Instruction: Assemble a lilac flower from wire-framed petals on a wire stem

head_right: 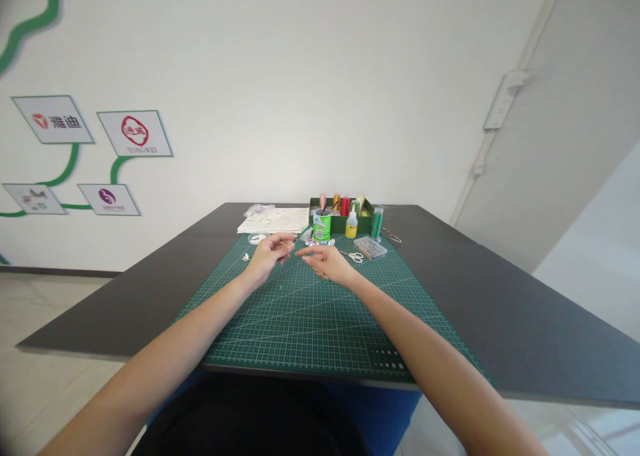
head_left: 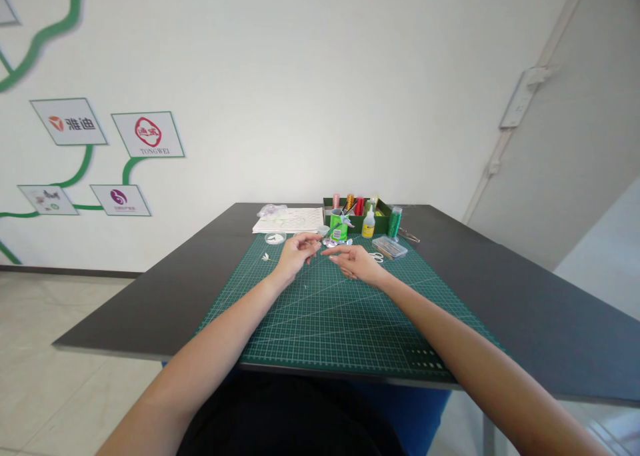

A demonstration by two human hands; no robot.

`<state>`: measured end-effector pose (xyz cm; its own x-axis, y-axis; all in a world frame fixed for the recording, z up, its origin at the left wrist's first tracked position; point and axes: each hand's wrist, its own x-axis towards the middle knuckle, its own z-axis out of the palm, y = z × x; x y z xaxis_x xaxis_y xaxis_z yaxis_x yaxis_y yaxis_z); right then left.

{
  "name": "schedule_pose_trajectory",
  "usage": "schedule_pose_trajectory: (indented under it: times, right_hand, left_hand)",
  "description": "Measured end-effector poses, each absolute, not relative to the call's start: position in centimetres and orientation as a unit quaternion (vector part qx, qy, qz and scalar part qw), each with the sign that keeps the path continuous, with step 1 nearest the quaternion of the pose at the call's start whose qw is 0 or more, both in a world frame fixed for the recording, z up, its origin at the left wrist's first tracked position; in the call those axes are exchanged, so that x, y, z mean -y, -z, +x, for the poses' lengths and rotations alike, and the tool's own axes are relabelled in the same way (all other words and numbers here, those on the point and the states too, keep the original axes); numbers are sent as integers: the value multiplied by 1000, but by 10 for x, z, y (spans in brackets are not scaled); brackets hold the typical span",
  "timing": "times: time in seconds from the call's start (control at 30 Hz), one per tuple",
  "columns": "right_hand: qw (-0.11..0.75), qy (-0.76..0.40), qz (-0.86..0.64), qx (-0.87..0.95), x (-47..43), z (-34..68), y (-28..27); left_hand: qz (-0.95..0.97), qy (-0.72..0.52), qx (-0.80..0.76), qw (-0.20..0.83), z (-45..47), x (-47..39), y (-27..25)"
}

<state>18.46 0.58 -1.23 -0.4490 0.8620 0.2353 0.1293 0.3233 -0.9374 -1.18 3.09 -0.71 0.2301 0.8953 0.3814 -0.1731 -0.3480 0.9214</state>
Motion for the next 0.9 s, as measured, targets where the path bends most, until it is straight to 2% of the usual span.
schedule_pose_trajectory:
  times: [0.33, 0.9]
  right_hand:
    - [397, -454, -344, 719, -7, 186, 13]
    - [386, -446, -352, 727, -5, 185, 9]
  left_hand:
    - [621, -545, -284, 487, -12, -32, 8]
    - [689, -520, -320, 391, -16, -38, 11]
